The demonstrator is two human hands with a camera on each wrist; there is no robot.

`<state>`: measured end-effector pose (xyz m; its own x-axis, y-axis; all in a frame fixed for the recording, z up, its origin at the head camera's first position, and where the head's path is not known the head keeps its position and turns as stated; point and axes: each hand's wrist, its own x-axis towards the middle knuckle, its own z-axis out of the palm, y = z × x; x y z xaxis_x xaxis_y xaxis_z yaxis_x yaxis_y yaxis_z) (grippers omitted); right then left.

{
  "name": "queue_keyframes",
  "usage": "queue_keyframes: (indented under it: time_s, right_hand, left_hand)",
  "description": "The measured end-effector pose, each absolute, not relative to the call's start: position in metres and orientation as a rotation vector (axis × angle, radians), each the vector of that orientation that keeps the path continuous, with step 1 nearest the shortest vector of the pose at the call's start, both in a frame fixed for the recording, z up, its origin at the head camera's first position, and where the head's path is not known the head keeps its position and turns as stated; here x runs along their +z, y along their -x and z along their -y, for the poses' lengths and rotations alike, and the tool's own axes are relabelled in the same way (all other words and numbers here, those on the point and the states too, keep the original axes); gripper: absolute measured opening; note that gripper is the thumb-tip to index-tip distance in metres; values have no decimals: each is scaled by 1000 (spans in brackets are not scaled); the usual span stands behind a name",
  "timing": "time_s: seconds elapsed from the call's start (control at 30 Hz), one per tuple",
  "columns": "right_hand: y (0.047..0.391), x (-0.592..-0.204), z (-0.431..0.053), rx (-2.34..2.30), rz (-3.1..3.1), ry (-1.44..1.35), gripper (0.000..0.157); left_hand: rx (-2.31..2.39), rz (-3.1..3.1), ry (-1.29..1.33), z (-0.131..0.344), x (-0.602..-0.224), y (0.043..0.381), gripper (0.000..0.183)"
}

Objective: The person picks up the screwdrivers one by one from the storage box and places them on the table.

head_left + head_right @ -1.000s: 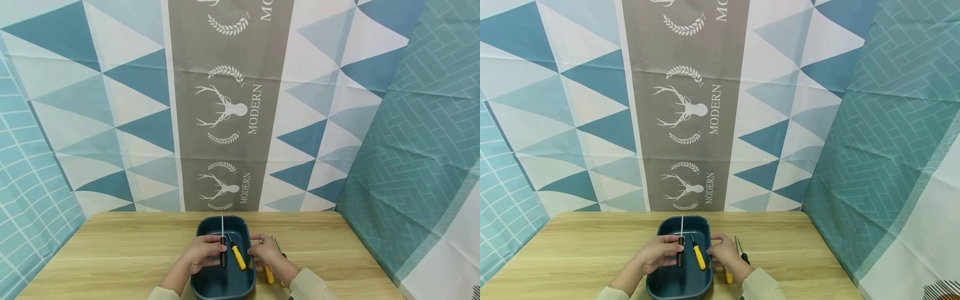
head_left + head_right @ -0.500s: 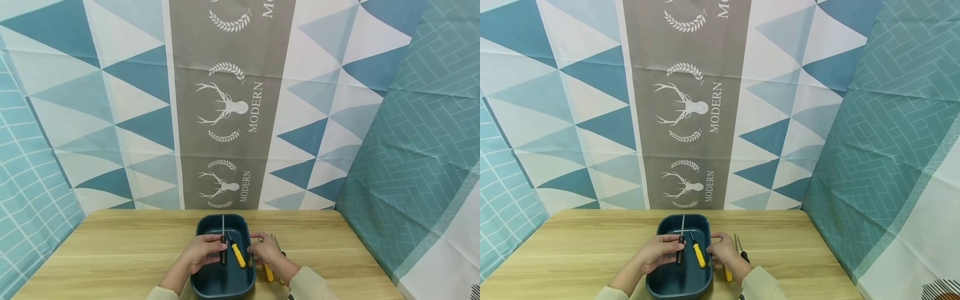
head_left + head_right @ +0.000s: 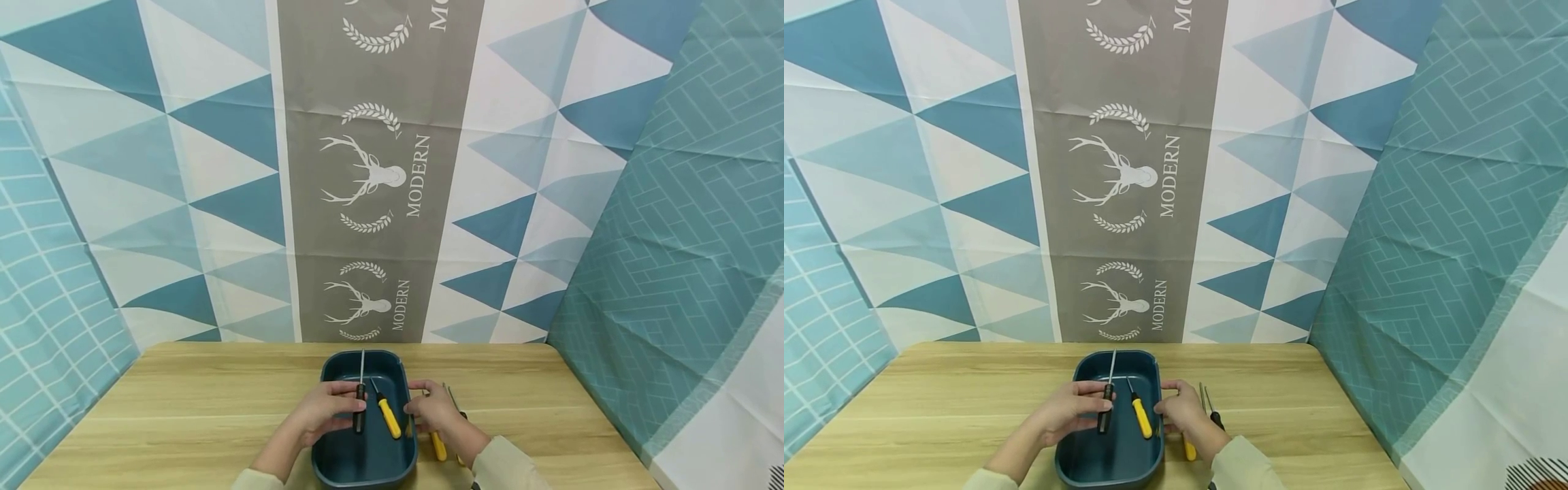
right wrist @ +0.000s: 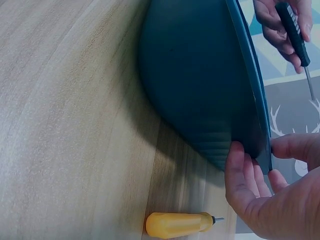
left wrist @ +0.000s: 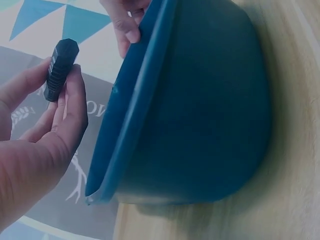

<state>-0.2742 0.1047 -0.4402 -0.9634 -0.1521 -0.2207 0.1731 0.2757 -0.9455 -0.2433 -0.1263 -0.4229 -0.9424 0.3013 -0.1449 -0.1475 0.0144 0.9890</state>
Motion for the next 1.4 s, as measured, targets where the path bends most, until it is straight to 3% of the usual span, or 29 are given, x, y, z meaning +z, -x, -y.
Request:
queue_keyframes:
  time_s: [1.4]
  right_hand:
    - [276, -441, -106, -1747, -2255, -32, 49]
  left_hand:
    - [1976, -2026, -190, 194, -423, 226, 69]
